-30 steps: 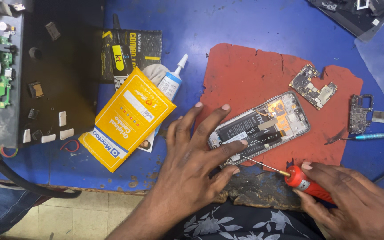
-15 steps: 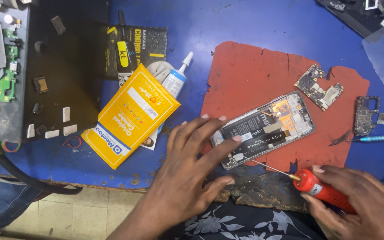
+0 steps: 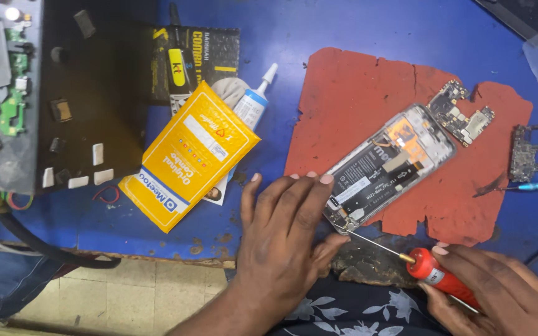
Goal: The person disassembles a smartphone, removes the motherboard, and uses a hot air gun to heat the internal components. They then reinsert the motherboard and continue working on the device.
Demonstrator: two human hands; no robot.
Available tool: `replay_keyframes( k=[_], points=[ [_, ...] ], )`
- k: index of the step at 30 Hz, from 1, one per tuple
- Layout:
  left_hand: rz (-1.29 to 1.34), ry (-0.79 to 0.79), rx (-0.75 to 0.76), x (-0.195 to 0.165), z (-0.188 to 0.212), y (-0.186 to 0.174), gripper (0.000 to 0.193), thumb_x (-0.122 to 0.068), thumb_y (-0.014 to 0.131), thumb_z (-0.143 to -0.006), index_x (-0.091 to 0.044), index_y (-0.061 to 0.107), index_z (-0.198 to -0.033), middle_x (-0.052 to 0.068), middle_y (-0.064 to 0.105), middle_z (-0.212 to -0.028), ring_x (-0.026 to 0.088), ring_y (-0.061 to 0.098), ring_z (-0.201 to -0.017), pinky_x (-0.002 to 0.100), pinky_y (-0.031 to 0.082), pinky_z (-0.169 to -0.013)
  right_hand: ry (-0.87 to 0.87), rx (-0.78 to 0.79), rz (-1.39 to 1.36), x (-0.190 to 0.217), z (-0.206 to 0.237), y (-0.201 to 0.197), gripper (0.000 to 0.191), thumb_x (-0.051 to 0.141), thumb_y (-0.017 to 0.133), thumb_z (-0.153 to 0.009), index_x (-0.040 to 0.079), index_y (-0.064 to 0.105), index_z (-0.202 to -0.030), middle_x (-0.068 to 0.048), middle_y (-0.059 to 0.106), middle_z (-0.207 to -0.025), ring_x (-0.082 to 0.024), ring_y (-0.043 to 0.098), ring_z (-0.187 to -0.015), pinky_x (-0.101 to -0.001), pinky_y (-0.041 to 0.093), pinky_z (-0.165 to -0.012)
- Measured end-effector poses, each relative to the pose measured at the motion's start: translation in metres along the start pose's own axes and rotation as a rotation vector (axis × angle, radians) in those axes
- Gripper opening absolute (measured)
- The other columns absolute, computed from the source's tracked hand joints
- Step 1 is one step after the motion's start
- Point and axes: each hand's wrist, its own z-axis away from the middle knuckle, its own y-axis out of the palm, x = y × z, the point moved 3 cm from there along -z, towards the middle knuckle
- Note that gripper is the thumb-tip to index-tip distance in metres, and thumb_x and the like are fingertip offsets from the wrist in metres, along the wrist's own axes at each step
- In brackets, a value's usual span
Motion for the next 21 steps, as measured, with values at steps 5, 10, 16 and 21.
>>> replay_keyframes(
  k=[5,10,16,21],
  points=[
    [-0.005,0.007,-0.027,-0.003,0.002,0.005,0.075,-0.036,0.079,-0.091,-0.004,0.045,-0.150,0.015,0.058,-0.136,0.033,0.054,-0.125,0.064,0.029,-0.116,0.041,0.013,0.002,0.001,0.020,0.008,0.069,0.042,0.087,-0.064,0.012,0.067,-0.123,-0.012,0.075,-0.109,-0.026,0.075,-0.100,-0.0432,0.061,-0.090],
    [0.001,0.008,-0.030,-0.004,0.003,0.008,0.077,-0.037,0.080,-0.090,-0.002,0.044,-0.149,0.017,0.058,-0.132,0.032,0.055,-0.118,0.063,0.033,-0.113,0.078,0.029,0.009,0.003,0.035,0.013,0.071,0.044,0.088,-0.066,0.014,0.066,-0.127,-0.010,0.075,-0.105,-0.025,0.075,-0.099,-0.0419,0.062,-0.088],
    [-0.003,0.002,-0.062,-0.007,0.000,0.007,0.076,-0.039,0.079,-0.090,-0.001,0.046,-0.147,0.015,0.060,-0.124,0.029,0.056,-0.113,0.061,0.035,-0.113,0.049,0.050,0.000,0.004,0.040,0.016,0.071,0.044,0.086,-0.068,0.014,0.064,-0.128,-0.009,0.076,-0.105,-0.024,0.075,-0.096,-0.0414,0.063,-0.087],
    [0.003,0.013,-0.060,-0.006,0.001,0.007,0.076,-0.038,0.078,-0.091,0.000,0.044,-0.148,0.015,0.061,-0.122,0.029,0.057,-0.110,0.062,0.035,-0.113,0.047,0.027,-0.008,0.005,0.038,0.014,0.069,0.042,0.085,-0.067,0.013,0.064,-0.126,-0.011,0.075,-0.109,-0.024,0.075,-0.094,-0.0422,0.062,-0.085]
  ],
)
